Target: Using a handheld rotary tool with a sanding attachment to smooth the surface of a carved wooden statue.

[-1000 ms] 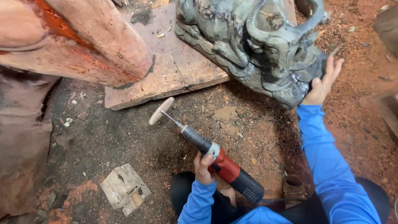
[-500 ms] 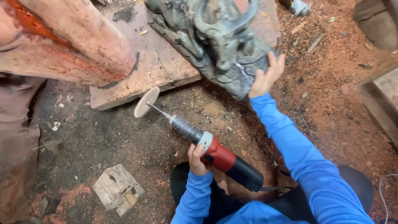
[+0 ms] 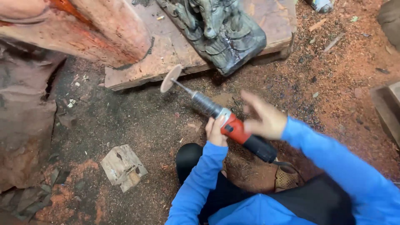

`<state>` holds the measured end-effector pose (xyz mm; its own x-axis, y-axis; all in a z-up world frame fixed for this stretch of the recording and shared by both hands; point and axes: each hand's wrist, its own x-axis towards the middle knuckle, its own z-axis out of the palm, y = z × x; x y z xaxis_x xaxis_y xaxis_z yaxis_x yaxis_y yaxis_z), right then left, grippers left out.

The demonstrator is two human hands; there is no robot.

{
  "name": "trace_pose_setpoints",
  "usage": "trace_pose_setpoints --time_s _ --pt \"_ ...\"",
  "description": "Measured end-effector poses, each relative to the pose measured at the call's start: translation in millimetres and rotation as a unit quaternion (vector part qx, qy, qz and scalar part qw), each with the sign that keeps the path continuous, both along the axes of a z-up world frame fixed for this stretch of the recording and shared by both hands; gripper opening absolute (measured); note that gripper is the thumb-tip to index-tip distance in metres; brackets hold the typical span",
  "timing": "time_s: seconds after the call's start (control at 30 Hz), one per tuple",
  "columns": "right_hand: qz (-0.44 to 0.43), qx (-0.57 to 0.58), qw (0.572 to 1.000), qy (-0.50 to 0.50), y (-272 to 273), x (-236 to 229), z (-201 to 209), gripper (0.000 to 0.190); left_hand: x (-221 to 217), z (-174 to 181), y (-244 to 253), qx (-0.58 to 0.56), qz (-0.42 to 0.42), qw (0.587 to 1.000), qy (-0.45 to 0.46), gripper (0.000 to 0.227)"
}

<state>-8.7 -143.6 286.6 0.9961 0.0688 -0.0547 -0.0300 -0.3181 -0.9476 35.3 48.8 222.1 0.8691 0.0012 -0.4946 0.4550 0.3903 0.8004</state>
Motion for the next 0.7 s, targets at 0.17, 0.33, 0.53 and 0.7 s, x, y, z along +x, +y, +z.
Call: trace_pose_setpoints --time_s 0.17,0.33,0.53,0.7 --pt "0.077 -0.193 0.973 0.097 7.7 -43.5 -47.1 0.143 24.6 5.5 -20.4 -0.008 -0.057 0.998 -0.008 0.08" --pt "0.027 -0.138 0.99 0.022 23.0 -39.9 -35.1 0.13 44.3 -4.0 -19.5 0.01 -0.075 0.997 -0.003 0.078" --pt "0.006 -0.15 0.988 0.034 34.2 -42.3 -23.8 0.123 49.4 -30.8 -17.9 -0.009 -0.124 0.992 0.007 0.057" --pt "0.005 -0.171 0.984 0.059 28.8 -59.2 -20.9 0.122 33.0 -16.7 -21.2 -0.005 -0.167 0.986 0.023 0.066"
